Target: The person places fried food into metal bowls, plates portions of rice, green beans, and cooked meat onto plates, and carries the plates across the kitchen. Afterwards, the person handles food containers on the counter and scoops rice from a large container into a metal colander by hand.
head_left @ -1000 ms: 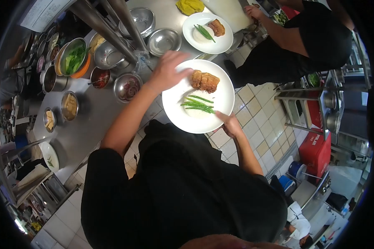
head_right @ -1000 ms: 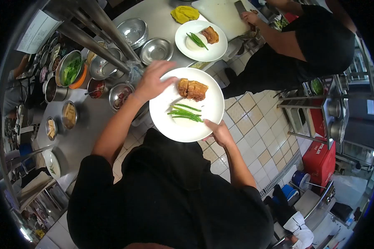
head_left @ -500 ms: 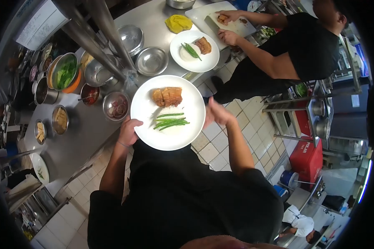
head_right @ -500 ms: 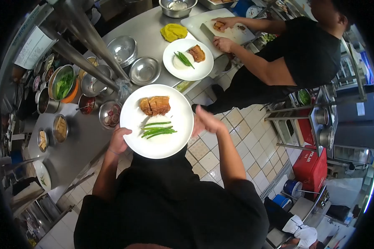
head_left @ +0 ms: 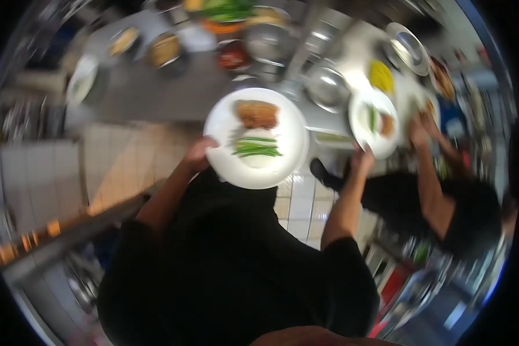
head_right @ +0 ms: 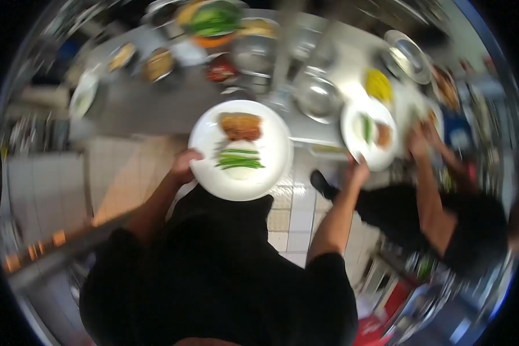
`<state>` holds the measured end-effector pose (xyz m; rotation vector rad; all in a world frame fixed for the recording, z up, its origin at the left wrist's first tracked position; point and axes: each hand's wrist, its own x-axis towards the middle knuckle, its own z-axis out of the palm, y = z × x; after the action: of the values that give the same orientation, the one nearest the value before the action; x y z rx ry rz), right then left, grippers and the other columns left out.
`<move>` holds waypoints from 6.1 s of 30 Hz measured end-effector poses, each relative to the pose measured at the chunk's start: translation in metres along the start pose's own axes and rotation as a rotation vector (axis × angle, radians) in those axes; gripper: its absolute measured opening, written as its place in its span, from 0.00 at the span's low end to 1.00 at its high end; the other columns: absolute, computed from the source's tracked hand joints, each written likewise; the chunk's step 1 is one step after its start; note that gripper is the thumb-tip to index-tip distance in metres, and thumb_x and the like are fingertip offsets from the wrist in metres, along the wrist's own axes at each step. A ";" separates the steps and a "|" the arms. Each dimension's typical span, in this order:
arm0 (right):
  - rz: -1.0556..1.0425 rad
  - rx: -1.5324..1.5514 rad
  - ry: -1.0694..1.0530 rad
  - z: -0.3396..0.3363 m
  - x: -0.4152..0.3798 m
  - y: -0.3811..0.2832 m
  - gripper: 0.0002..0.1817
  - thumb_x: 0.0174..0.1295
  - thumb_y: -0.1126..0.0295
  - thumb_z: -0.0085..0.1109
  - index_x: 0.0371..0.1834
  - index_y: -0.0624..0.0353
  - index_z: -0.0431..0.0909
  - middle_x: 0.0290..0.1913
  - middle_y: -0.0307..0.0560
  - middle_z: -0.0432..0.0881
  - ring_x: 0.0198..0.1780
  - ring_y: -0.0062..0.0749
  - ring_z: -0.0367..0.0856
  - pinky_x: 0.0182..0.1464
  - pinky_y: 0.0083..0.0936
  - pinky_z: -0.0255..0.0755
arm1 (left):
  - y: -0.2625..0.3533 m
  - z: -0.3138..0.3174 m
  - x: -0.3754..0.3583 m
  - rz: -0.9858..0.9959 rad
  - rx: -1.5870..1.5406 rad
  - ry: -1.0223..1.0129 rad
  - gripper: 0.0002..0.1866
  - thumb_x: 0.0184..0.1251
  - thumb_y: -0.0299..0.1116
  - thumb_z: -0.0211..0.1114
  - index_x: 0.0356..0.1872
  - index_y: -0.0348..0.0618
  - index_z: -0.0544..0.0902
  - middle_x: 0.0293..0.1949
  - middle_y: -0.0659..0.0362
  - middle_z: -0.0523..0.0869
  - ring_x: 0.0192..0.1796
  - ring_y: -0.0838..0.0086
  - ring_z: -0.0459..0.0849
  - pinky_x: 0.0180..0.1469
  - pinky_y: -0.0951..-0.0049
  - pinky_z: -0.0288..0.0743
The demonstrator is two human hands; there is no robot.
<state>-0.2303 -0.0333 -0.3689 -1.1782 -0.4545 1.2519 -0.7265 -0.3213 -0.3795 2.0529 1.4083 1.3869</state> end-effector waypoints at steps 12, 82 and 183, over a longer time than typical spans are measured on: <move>-0.062 -0.486 -0.054 -0.112 -0.062 0.005 0.14 0.60 0.77 0.57 0.48 0.75 0.77 0.50 0.54 0.78 0.48 0.40 0.77 0.49 0.35 0.76 | 0.001 -0.117 -0.075 -0.527 -0.048 0.281 0.11 0.52 0.26 0.69 0.37 0.45 0.80 0.33 0.56 0.84 0.36 0.65 0.84 0.38 0.67 0.78; 0.629 -0.444 -1.130 1.200 -0.775 0.835 0.26 0.54 0.81 0.57 0.59 0.73 0.69 0.51 0.53 0.81 0.48 0.38 0.81 0.53 0.31 0.73 | -0.496 -1.149 -0.469 -0.817 -0.813 1.744 0.23 0.46 0.24 0.56 0.48 0.26 0.76 0.43 0.47 0.82 0.45 0.55 0.84 0.53 0.56 0.78; 1.276 -0.921 -2.630 2.052 -1.755 1.537 0.18 0.69 0.61 0.49 0.54 0.62 0.75 0.40 0.43 0.81 0.35 0.28 0.80 0.34 0.24 0.74 | -0.940 -2.056 -0.626 0.138 -0.144 2.909 0.20 0.64 0.29 0.59 0.55 0.30 0.74 0.51 0.47 0.82 0.48 0.58 0.85 0.50 0.57 0.83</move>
<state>-3.2105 -0.9108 -0.3466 -0.4237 1.1898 -1.5884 -2.9895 -0.9360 -0.3418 0.9393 -0.3503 -1.9521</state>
